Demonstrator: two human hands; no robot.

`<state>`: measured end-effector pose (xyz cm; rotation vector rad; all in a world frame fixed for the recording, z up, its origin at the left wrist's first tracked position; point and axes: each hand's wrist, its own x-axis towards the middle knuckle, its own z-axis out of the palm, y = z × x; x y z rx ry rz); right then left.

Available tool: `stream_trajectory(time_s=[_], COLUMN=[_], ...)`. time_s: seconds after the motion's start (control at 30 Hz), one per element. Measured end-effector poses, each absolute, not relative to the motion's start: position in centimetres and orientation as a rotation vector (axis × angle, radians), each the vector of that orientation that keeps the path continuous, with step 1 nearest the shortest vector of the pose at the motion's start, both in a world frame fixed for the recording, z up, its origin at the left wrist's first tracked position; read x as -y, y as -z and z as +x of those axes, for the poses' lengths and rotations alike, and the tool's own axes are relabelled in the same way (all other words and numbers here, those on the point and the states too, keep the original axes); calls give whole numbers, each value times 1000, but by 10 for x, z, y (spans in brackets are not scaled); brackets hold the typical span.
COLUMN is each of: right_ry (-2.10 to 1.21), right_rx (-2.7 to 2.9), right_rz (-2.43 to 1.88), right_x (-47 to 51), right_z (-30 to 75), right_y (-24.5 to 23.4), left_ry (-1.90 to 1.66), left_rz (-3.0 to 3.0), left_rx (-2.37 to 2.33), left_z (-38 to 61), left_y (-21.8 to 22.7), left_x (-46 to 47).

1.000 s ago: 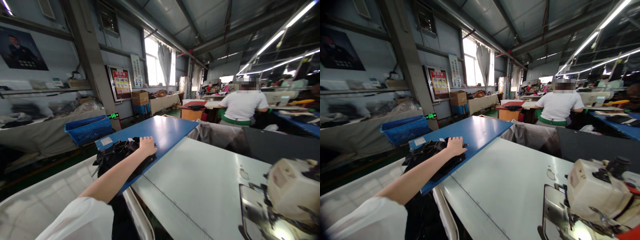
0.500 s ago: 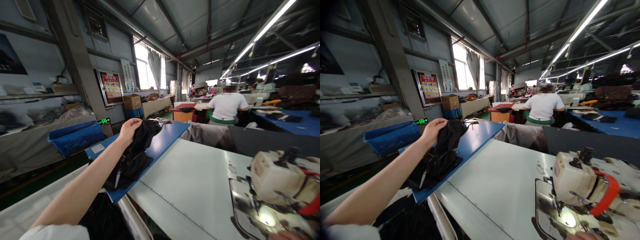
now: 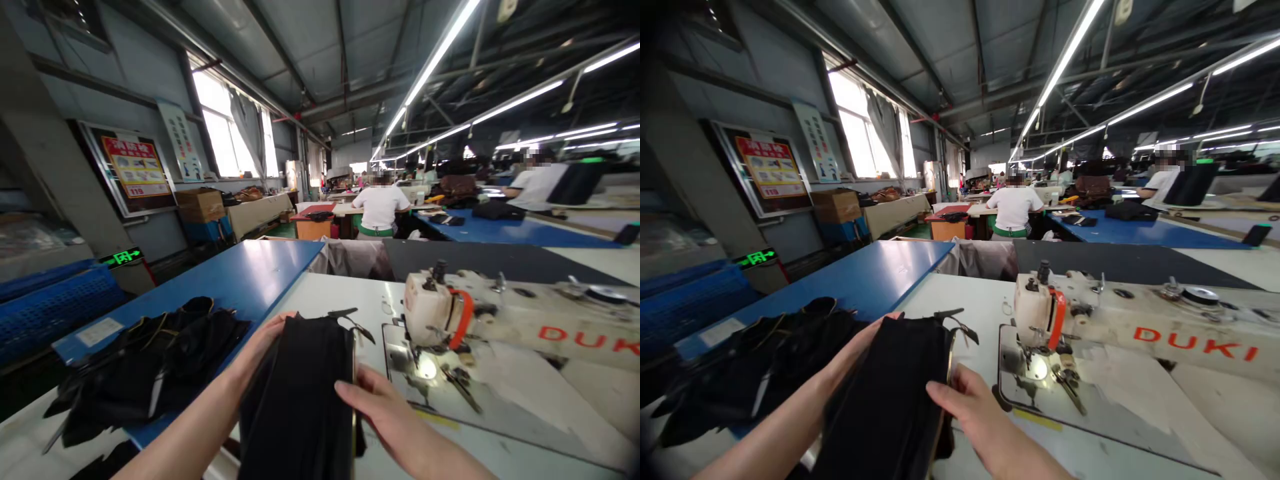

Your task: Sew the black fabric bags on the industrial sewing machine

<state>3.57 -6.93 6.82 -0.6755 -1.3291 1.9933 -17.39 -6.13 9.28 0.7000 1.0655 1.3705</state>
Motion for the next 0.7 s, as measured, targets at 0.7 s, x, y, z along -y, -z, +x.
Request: stream_trajectory(time_s=[0.7], right_ry=[-1876], right_rx=[902], right_rz=[-1011], right_x=[62], right_z=[54], right_y=[-76], left_ry=[-1447], left_rz=[962], left_rx=[-1413], left_z=[-145], left_y=[-56], left_x=[110])
